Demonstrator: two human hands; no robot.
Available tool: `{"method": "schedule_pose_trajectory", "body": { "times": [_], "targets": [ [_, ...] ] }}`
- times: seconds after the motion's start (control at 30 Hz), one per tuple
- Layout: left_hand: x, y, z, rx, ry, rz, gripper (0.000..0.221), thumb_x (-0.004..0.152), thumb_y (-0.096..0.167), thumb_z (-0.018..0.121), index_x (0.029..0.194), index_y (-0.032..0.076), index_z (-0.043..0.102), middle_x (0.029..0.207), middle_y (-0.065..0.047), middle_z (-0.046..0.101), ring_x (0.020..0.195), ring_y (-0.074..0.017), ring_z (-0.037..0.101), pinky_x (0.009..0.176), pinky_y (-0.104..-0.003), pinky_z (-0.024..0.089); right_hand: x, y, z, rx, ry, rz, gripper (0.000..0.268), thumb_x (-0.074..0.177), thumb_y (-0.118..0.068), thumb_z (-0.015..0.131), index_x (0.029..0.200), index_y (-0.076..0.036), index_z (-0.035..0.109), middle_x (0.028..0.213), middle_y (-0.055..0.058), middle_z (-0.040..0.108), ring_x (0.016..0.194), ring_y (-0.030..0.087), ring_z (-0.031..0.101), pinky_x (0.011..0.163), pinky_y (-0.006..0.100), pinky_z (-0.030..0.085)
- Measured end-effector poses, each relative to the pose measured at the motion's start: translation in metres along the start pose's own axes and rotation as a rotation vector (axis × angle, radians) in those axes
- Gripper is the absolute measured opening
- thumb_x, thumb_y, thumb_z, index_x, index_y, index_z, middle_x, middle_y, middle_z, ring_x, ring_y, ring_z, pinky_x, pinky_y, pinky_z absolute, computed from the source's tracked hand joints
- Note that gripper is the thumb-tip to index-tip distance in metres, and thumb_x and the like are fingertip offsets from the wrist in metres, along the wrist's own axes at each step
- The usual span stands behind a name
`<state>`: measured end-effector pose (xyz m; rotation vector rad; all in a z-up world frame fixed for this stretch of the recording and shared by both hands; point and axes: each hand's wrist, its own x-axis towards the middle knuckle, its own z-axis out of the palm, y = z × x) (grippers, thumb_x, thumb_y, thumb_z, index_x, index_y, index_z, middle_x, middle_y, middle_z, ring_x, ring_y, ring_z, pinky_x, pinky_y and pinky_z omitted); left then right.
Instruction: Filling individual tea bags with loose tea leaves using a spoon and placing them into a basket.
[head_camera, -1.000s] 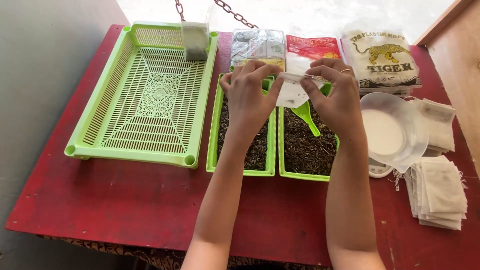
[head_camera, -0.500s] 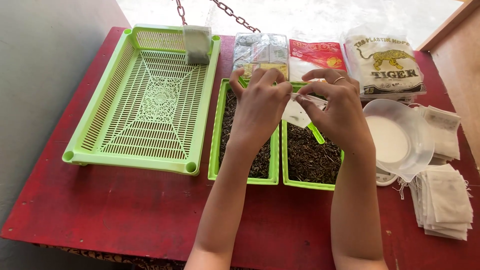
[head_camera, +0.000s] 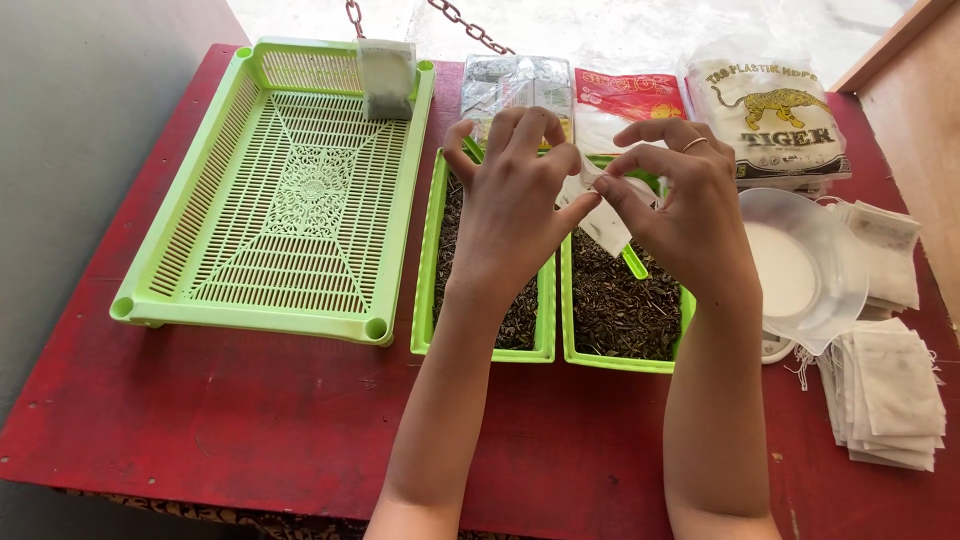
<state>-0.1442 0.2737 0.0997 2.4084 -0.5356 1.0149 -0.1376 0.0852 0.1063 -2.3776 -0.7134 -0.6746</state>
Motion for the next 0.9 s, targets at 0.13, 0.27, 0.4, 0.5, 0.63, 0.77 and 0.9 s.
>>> {"method": "schedule_pose_trajectory", "body": {
  "times": [0.13,0.27,0.4,0.5,0.63,0.77,0.9],
  "targets": [
    [0.001,0.004,0.002,-0.041,-0.002,0.009,0.025,0.078,0.03,0.085,0.079,0.012,0.067,0.103,-0.002,0.052,0.117,-0.021,0.045,0.102,-0.059,0.017,0.001,-0.007,-0.001,0.007,-0.014,-0.01,0.015,0.1,-0.026,0.078,0.093,-0.014,0.072,0.115,0.008,0.068,0.113,0.037,0.062,0.097,0.049,0.041],
    [0.001,0.002,0.001,-0.075,-0.036,0.008,0.017,0.082,0.027,0.081,0.081,0.015,0.068,0.105,0.0,0.052,0.12,-0.0204,0.043,0.103,-0.058,0.017,0.002,-0.002,0.004,0.034,-0.022,-0.024,0.014,0.101,-0.024,0.078,0.095,-0.013,0.071,0.115,0.009,0.069,0.111,0.038,0.064,0.094,0.049,0.043],
    [0.002,0.002,-0.005,-0.037,-0.035,0.038,0.021,0.075,0.019,0.086,0.08,0.016,0.066,0.105,0.0,0.053,0.122,-0.0215,0.041,0.102,-0.06,0.017,0.004,-0.008,-0.002,0.128,-0.056,-0.042,0.014,0.104,-0.025,0.073,0.102,-0.011,0.072,0.118,0.016,0.068,0.111,0.045,0.063,0.093,0.053,0.045],
    [0.004,-0.001,-0.012,0.045,-0.132,-0.022,0.02,0.08,0.029,0.086,0.088,0.017,0.072,0.119,0.003,0.058,0.128,-0.0244,0.044,0.104,-0.057,0.02,0.007,-0.02,-0.018,0.193,-0.132,-0.065,0.029,0.108,-0.028,0.058,0.112,-0.004,0.073,0.121,0.018,0.066,0.119,0.033,0.061,0.1,0.047,0.043],
    [0.004,-0.007,-0.015,0.03,-0.129,-0.062,0.017,0.078,0.025,0.087,0.089,0.02,0.074,0.117,0.004,0.06,0.126,-0.0249,0.047,0.105,-0.055,0.017,0.005,-0.009,-0.024,0.292,-0.07,-0.045,0.049,0.117,-0.031,0.032,0.12,0.003,0.067,0.124,0.02,0.067,0.123,0.034,0.06,0.104,0.046,0.045],
    [0.004,-0.007,-0.022,0.02,-0.106,-0.049,0.015,0.081,0.022,0.085,0.089,0.019,0.073,0.115,0.003,0.06,0.125,-0.0254,0.048,0.105,-0.056,0.019,0.003,-0.005,-0.03,0.212,-0.062,0.066,0.016,0.108,-0.004,0.057,0.117,-0.004,0.07,0.123,0.013,0.065,0.123,0.029,0.059,0.106,0.044,0.044],
    [0.003,-0.007,-0.022,0.0,-0.117,-0.042,0.013,0.081,0.021,0.084,0.088,0.018,0.074,0.115,0.003,0.061,0.125,-0.0257,0.047,0.104,-0.057,0.019,-0.001,0.002,-0.031,0.234,-0.066,0.07,0.012,0.101,-0.004,0.073,0.112,-0.008,0.074,0.127,0.011,0.063,0.122,0.026,0.062,0.106,0.043,0.046]
  ]
}}
